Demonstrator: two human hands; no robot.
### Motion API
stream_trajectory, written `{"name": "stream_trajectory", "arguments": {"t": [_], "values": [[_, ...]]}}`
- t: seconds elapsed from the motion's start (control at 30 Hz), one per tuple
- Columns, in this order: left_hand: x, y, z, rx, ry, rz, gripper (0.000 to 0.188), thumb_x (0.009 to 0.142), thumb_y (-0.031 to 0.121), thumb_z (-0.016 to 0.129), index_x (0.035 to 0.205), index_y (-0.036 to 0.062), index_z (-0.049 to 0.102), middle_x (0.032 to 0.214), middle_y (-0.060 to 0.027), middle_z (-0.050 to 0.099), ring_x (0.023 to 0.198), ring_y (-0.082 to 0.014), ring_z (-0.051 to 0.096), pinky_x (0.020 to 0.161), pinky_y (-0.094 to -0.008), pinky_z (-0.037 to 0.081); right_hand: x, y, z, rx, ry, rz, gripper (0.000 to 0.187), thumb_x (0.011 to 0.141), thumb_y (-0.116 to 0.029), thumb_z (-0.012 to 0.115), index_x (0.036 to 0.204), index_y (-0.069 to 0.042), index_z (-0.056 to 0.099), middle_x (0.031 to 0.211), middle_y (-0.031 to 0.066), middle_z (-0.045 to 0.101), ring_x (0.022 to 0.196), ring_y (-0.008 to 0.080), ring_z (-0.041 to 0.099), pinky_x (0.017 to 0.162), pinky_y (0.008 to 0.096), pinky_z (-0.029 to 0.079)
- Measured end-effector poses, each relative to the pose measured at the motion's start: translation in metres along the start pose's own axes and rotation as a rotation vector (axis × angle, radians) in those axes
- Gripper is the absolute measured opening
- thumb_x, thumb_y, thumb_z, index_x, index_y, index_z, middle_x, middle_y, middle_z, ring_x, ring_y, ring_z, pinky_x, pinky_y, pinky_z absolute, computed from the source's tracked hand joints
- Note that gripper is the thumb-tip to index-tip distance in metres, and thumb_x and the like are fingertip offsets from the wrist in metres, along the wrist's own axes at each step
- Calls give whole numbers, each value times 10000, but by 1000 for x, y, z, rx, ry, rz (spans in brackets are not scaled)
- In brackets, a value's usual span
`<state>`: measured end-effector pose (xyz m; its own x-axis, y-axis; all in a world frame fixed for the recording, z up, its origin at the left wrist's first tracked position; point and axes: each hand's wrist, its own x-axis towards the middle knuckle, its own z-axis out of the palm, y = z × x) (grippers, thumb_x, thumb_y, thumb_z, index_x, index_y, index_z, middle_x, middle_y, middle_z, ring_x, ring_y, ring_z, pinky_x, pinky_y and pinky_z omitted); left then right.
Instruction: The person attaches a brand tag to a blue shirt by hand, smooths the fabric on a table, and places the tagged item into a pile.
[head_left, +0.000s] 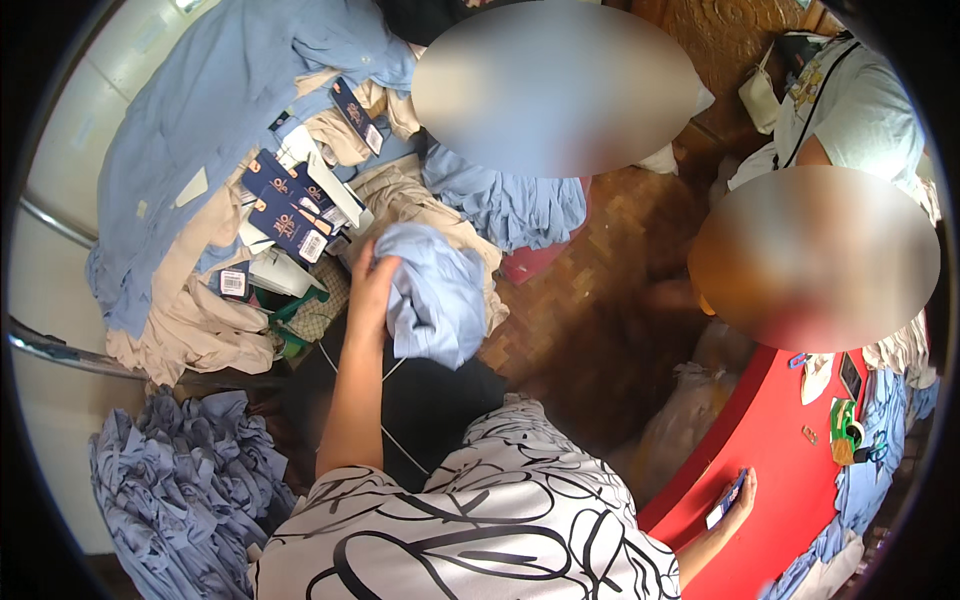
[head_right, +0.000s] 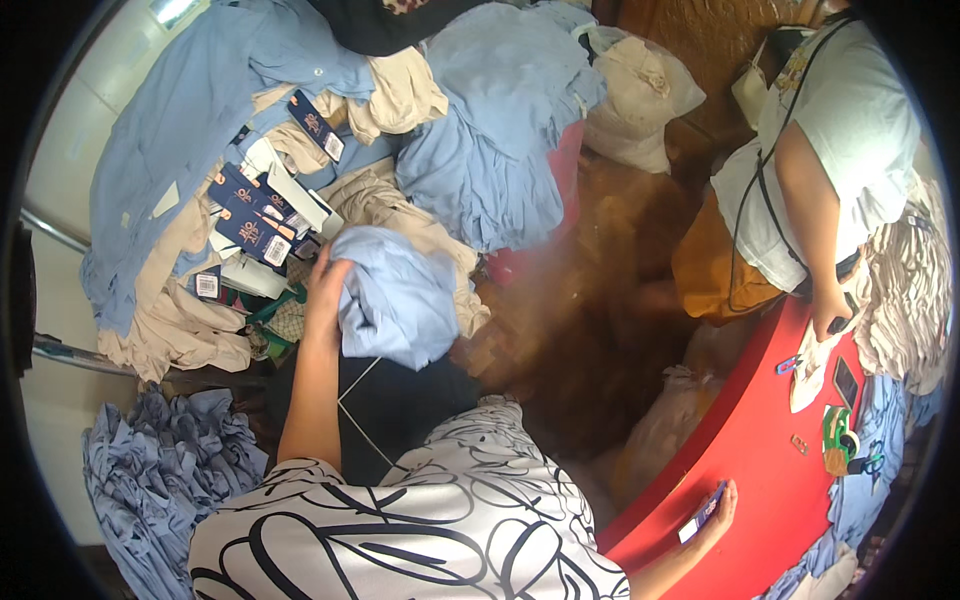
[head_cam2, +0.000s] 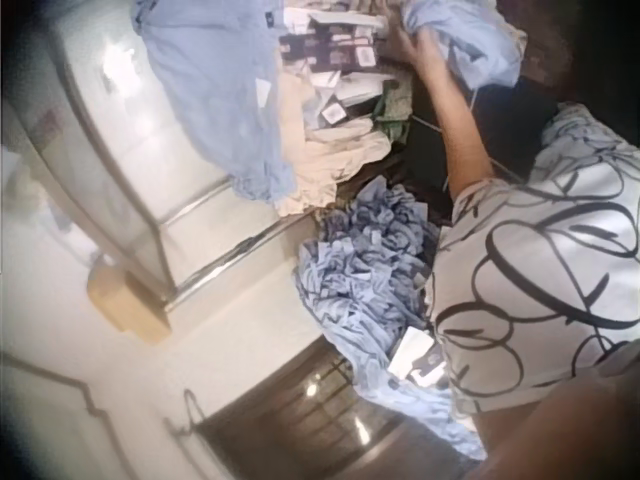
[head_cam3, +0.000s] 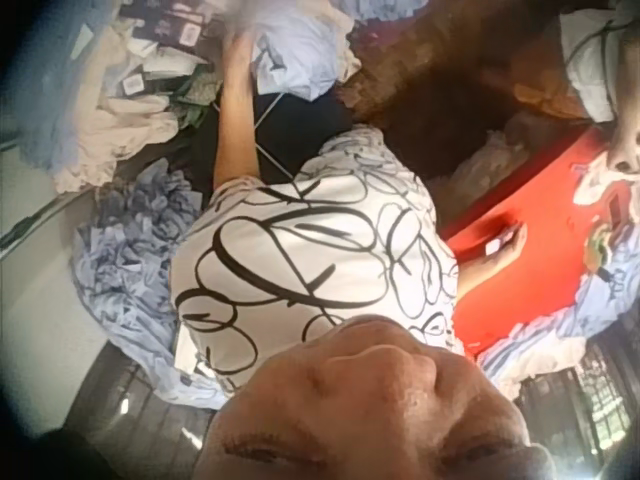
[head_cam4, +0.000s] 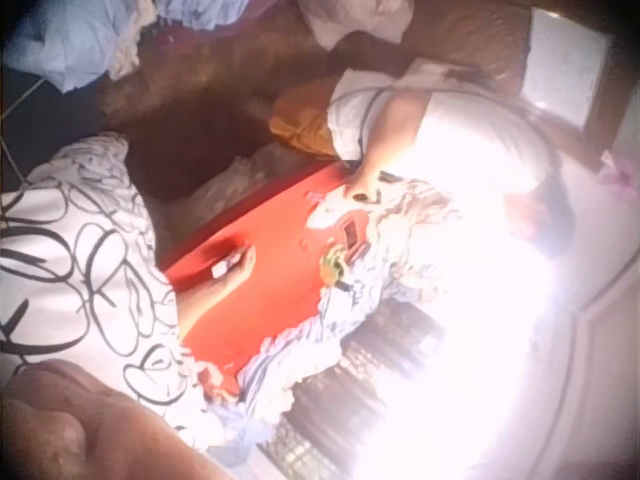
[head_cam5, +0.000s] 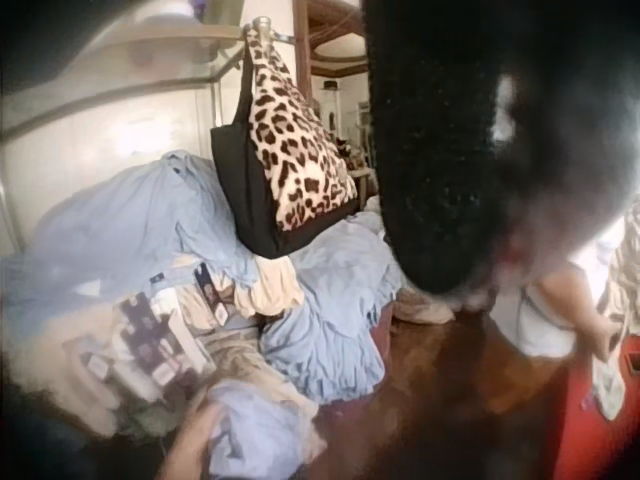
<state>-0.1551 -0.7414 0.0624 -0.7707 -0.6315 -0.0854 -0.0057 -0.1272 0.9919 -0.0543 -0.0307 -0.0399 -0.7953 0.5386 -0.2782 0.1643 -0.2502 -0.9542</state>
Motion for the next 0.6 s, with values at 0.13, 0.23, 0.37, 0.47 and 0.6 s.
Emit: {"name": "stream_trajectory", "arguments": {"t": [0.13,0.23,0.37,0.47,0.6], "values": [[12,5,4,-230,96,-30,412,946,130,582,1339,34,506,1252,-122,582,1118,-225,586,948,-362,485,-2,-3,4,-41,28,19,259,990,-179,590,1216,-56,618,1038,35,686,707,47,592,588,171,475],[14,4,3,-250,151,-20,400,954,146,572,1335,45,507,1251,-123,577,1130,-236,581,938,-371,495,-5,-10,15,-51,57,18,236,985,-180,601,1186,-61,629,1016,25,687,705,45,589,594,173,470],[14,4,2,-196,114,-64,439,973,218,559,1360,29,474,1264,-120,564,1159,-239,572,943,-376,497,-10,-16,24,-47,79,22,195,975,-185,622,1135,-77,647,970,8,690,715,43,593,616,174,469],[34,-5,3,-205,127,-173,463,979,231,547,1371,4,454,1310,-139,551,1176,-271,569,975,-395,478,-7,-13,13,-37,41,20,189,977,-184,622,1133,-82,651,970,4,692,717,39,600,614,171,473],[109,-17,-24,174,271,-18,456,985,236,539,1353,-25,468,1331,-177,552,1153,-307,579,972,-417,467,-8,-16,20,-63,53,22,181,975,-178,625,1127,-84,655,974,6,697,698,30,603,600,168,476]]}}
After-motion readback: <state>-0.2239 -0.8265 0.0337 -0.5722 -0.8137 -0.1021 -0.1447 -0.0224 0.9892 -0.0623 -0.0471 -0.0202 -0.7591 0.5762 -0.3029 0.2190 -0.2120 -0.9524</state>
